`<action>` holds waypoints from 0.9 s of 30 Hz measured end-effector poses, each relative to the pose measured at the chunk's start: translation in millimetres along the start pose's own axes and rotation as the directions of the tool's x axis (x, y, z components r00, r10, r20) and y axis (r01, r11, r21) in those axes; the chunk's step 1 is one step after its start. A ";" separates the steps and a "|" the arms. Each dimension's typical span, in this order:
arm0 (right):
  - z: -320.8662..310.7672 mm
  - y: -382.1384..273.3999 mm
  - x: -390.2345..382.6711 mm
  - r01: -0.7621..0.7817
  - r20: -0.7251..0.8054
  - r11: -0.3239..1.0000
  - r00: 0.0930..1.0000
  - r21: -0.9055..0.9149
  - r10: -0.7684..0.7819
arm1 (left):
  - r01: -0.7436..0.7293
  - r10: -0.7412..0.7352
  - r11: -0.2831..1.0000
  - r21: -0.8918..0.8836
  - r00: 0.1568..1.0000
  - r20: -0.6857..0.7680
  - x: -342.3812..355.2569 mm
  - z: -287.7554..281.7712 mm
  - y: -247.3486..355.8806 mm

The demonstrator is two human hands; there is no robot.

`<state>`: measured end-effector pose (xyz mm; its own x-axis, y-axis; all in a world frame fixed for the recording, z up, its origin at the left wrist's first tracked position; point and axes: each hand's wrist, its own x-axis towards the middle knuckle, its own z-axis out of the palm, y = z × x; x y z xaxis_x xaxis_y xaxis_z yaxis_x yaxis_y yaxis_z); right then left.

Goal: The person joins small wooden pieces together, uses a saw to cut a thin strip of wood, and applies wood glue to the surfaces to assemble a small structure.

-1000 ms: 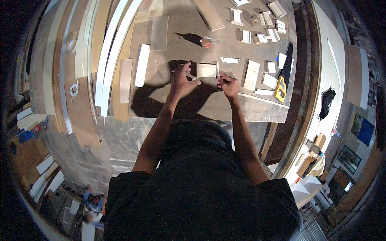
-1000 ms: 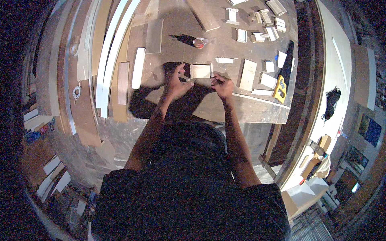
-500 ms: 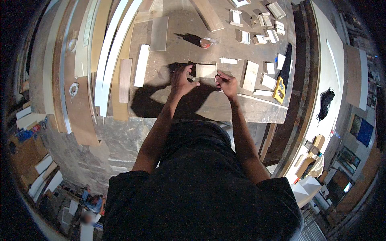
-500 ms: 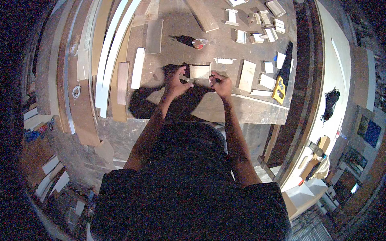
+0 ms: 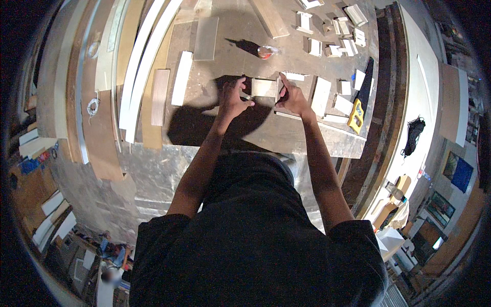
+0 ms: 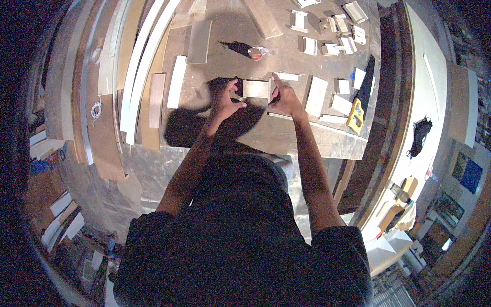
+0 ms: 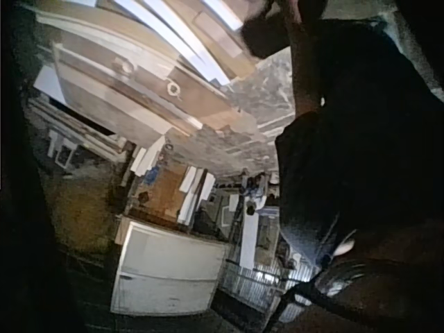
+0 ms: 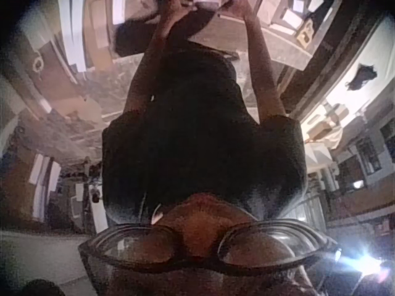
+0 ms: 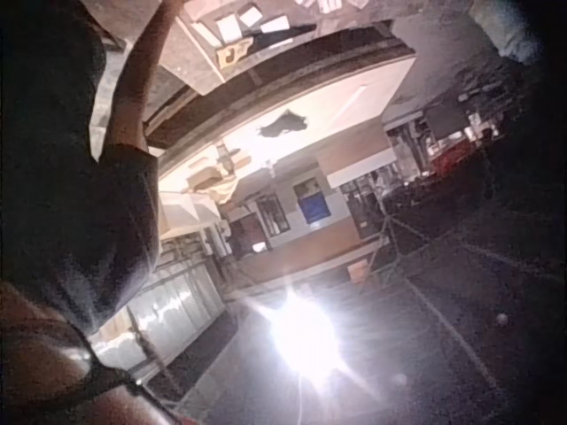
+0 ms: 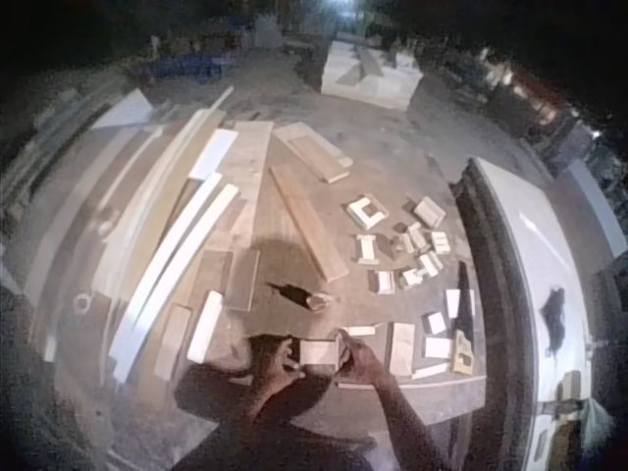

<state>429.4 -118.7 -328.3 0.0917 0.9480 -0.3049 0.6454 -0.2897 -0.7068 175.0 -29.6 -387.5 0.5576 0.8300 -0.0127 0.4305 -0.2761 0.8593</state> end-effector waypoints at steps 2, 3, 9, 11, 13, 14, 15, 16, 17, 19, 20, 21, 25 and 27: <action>-3.2 1.5 3.0 0.011 0.038 1.000 0.999 -0.020 -0.010 | -0.027 0.027 0.999 0.022 0.999 -0.021 -1.3 -0.3 1.8; -3.2 2.3 4.1 0.013 0.040 1.000 0.999 -0.020 -0.012 | -0.026 0.026 0.999 0.023 0.999 -0.023 -1.1 -1.0 3.6; -2.7 10.4 5.7 -0.002 0.069 0.999 0.998 0.044 -0.001 | 0.109 -0.108 0.994 0.014 0.993 -0.040 5.6 -8.2 40.8; -1.4 16.5 4.2 -0.017 0.069 0.998 0.998 0.056 0.013 | -0.105 0.128 0.973 0.206 0.987 -0.098 11.4 -14.8 64.7; -3.3 13.7 4.8 -0.014 0.056 0.998 0.998 0.060 0.010 | -0.112 0.111 0.960 0.256 0.994 0.019 21.5 -20.9 88.4; -3.0 12.9 7.1 0.000 0.046 0.998 0.999 0.061 -0.003 | -0.121 0.086 0.944 0.308 0.989 0.123 23.1 -21.6 94.6; -2.7 12.6 8.7 0.006 0.050 0.998 0.999 0.063 -0.009 | -0.116 0.082 0.943 0.313 0.989 0.119 25.2 -14.4 92.3; -2.6 12.7 10.1 0.031 0.062 0.998 0.998 0.056 -0.034 | -0.167 0.118 0.904 0.395 0.983 0.144 29.8 -6.2 89.1; -3.2 13.9 10.8 0.052 0.069 0.997 0.996 0.049 -0.055 | -0.221 0.155 0.855 0.470 0.972 0.176 33.7 -0.2 88.6; -3.4 16.1 11.2 0.029 0.090 0.998 0.995 0.047 -0.033 | -0.260 0.196 0.832 0.490 0.964 0.178 38.2 7.3 85.3; -3.4 13.2 13.3 0.014 0.118 0.999 0.993 0.042 -0.019 | -0.266 0.189 0.784 0.562 0.963 0.192 40.5 14.3 72.7; -4.2 13.4 12.8 0.013 0.117 0.999 0.993 0.045 -0.019 | -0.277 0.183 0.730 0.624 0.960 0.213 43.0 17.8 70.4; -8.9 14.5 11.3 0.065 0.098 0.994 0.992 0.088 -0.073 | -0.255 0.082 0.747 0.614 0.952 0.296 49.6 21.9 73.3; -12.1 11.7 11.4 0.086 0.091 0.992 0.991 0.096 -0.095 | -0.329 0.316 0.799 0.504 0.942 0.115 46.3 20.3 72.6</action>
<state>447.1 -109.8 -332.4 -0.0395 0.9551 -0.2938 0.5748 -0.2187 -0.7885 246.5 -21.0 -336.1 0.7429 0.6386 0.2005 0.5177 -0.7381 0.4328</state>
